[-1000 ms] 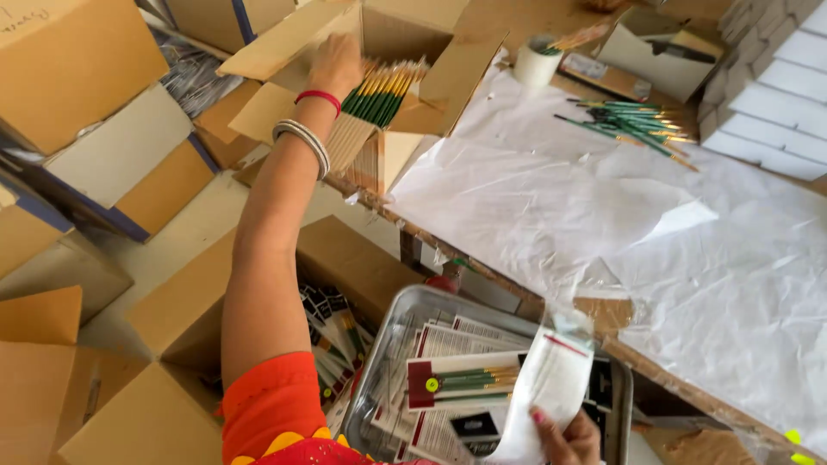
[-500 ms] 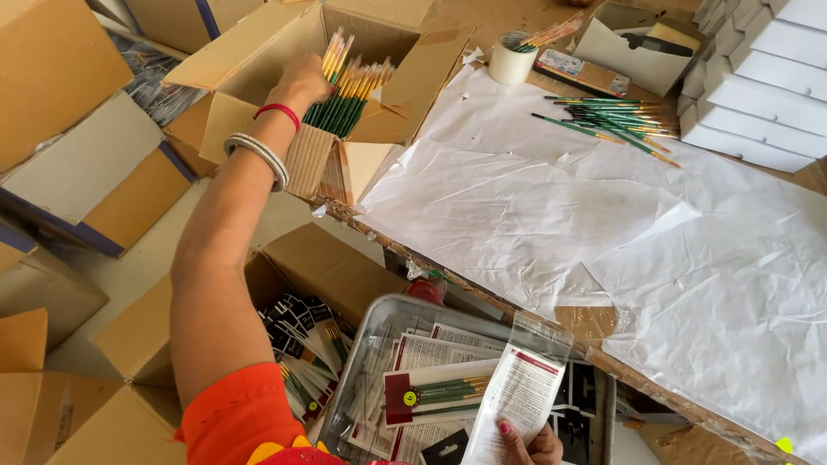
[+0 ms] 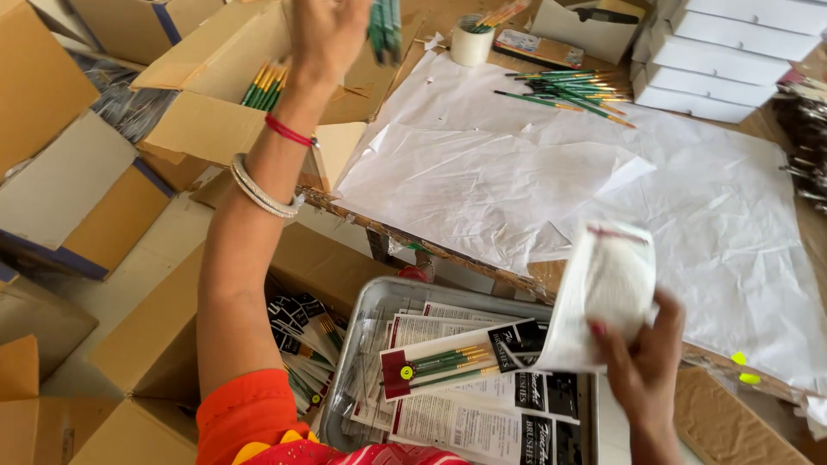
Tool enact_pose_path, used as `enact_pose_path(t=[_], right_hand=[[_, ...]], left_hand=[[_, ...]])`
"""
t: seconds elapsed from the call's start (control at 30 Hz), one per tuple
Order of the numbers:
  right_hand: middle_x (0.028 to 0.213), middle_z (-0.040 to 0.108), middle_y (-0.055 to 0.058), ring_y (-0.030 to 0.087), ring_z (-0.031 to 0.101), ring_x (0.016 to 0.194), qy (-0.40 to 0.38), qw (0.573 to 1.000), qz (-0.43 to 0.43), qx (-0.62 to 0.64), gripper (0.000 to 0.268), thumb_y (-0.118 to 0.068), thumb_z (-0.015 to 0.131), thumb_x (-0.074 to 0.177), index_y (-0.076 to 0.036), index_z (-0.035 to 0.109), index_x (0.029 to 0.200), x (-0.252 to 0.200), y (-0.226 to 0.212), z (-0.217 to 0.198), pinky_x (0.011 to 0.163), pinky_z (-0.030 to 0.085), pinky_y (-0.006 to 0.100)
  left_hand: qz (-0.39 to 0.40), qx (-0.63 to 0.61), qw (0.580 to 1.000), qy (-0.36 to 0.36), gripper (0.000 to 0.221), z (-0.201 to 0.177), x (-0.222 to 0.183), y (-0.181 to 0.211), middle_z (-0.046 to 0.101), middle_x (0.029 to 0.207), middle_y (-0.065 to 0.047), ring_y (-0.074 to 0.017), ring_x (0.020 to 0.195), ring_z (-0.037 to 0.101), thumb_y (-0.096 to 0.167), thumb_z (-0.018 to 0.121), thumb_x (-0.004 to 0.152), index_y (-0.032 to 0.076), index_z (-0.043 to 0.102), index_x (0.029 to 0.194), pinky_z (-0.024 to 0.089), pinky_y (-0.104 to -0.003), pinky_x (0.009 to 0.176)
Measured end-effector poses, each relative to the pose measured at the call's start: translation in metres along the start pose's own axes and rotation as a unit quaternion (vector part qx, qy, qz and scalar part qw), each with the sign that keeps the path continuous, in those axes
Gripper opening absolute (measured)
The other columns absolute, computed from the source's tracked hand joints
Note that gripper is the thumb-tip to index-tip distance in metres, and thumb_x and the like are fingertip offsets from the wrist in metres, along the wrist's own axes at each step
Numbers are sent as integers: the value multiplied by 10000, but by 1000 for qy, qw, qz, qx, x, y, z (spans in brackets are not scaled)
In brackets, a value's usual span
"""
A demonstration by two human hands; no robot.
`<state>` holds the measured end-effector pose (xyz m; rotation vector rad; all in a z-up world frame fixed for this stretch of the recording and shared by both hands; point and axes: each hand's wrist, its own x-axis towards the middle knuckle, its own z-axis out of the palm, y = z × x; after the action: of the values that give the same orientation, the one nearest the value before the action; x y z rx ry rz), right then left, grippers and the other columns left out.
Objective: The person packages bundles of green-handled brushes by placing them into clear plastic sleeves alongside product backing cards. The person picks up brushes from a table, inserts them into the plastic sleeves held in a grey tray, and then places the packaged units into a stack.
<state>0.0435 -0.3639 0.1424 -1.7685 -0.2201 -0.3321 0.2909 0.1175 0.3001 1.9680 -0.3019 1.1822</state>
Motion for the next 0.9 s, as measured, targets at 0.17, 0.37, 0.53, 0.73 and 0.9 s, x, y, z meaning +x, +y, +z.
enact_pose_path(t=[0.17,0.37,0.53,0.73,0.9], right_hand=[[1272,596,156,187,677,1006,-73,991,-114,-9,370,-60,612,1008,-20,521,1364,106,-27,36,848,586,294],[948,745,-3,32,643,865,-178,937,-55,297,360,-202,545,1114,51,760,1251,128,22,55,777,507,132],[907,722,29,90,606,781,-152,980,2,127,209,-122,645,1051,40,734,1148,126,29,63,704,507,257],[914,742,26,68,644,796,-140,985,-36,90,171,-105,650,1012,19,714,1111,127,31,59,745,554,273],[929,750,31,71,656,830,-144,977,-26,154,179,-128,648,1023,24,711,1097,123,36,60,783,567,272]], left_hand=[[29,-494,825,-272,166,66,-66,162,777,1007,-88,-165,891,750,173,710,1060,18,700,1119,631,-321,864],[-109,-549,741,-372,226,144,-144,161,776,1024,-71,-146,934,733,178,737,998,17,700,1153,621,-320,882],[-104,-498,766,-393,269,163,-160,158,774,1055,-62,-141,976,722,223,740,987,26,701,1166,608,-320,902],[34,-245,945,-211,585,152,-183,127,561,1457,-184,-293,1370,545,321,695,1043,22,454,1485,422,-423,1182],[-302,-426,811,-262,950,150,-218,109,239,1653,-221,-305,1524,314,369,615,1010,118,-60,1630,314,-423,1203]])
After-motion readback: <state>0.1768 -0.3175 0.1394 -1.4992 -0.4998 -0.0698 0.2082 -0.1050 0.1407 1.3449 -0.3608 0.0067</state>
